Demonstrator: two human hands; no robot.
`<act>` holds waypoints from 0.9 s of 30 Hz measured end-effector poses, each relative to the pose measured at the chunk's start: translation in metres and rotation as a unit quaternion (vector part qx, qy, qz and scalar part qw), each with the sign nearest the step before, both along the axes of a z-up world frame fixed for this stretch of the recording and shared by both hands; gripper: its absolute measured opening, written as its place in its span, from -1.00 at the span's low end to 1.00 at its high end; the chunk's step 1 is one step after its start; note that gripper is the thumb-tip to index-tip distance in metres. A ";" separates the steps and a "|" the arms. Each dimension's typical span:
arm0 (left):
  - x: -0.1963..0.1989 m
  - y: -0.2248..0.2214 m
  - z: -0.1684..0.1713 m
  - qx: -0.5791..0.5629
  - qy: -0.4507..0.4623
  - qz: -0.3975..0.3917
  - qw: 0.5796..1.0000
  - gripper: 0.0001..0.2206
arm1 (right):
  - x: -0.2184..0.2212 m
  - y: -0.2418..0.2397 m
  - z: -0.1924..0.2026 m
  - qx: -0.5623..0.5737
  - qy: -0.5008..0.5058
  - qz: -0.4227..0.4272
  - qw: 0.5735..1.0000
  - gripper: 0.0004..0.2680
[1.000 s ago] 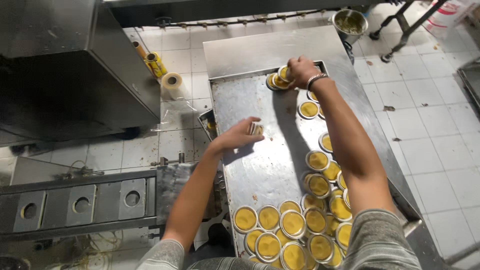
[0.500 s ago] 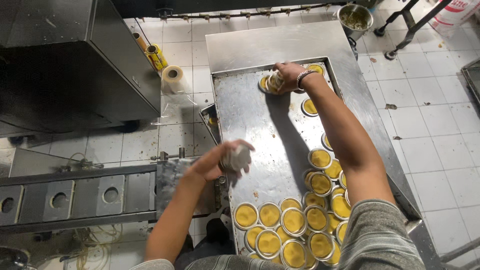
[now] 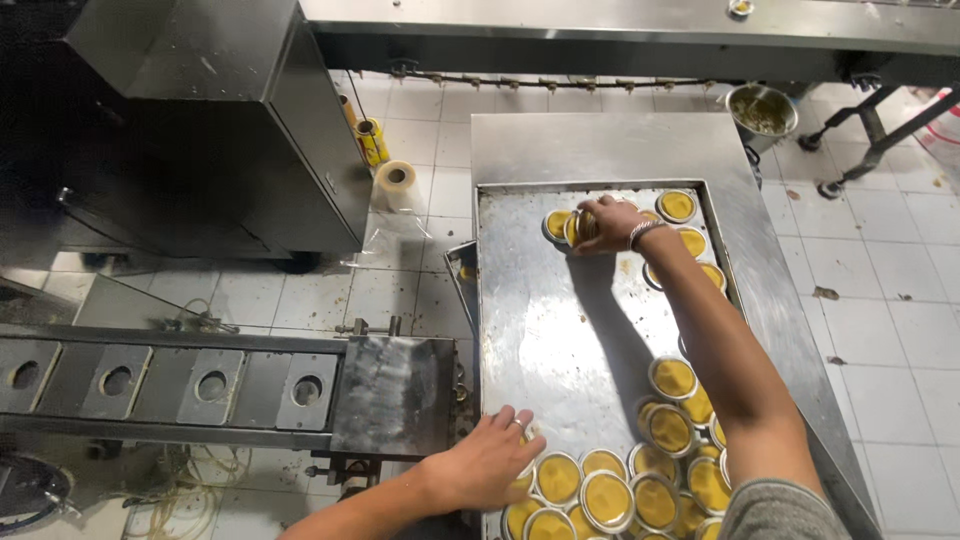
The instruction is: The person picks up custard tarts from a metal tray by hand and places them into slots on a conveyor belt one at a time.
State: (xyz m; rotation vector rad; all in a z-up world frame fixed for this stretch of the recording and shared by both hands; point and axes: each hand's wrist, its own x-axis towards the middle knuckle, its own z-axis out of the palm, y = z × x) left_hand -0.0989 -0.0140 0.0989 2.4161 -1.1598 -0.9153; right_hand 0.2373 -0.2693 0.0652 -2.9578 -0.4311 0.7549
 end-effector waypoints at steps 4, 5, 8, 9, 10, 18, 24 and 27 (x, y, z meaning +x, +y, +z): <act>0.000 0.001 -0.013 0.005 0.008 -0.016 1.000 -0.30 | 0.005 -0.006 -0.034 -0.004 -0.060 -0.013 0.998 -0.29; 0.000 0.001 -0.011 0.002 0.003 -0.032 0.999 -0.45 | 0.006 -0.010 -0.035 0.032 -0.071 -0.013 0.997 -0.35; -0.007 -0.006 -0.009 0.018 -0.040 -0.057 0.997 -0.53 | 0.003 -0.012 -0.026 0.085 -0.098 -0.020 0.991 -0.45; -0.010 -0.010 -0.010 0.034 -0.078 -0.064 0.994 -0.50 | 0.001 -0.012 -0.022 0.099 -0.111 -0.026 0.988 -0.48; -0.011 -0.011 -0.011 0.034 -0.078 -0.065 0.994 -0.50 | 0.004 -0.009 -0.022 0.099 -0.112 -0.027 0.988 -0.48; 0.010 -0.002 0.072 0.017 0.190 0.098 0.977 -0.33 | -0.019 0.042 -0.006 -0.020 -0.066 -0.018 0.997 -0.46; 0.019 0.030 0.043 -0.207 0.455 0.257 0.827 -0.46 | 0.008 0.022 0.000 -0.011 -0.005 -0.039 0.999 -0.47; 0.012 0.038 0.015 -0.380 0.666 0.293 0.570 -0.52 | 0.005 0.014 0.028 0.165 -0.001 -0.120 0.979 -0.54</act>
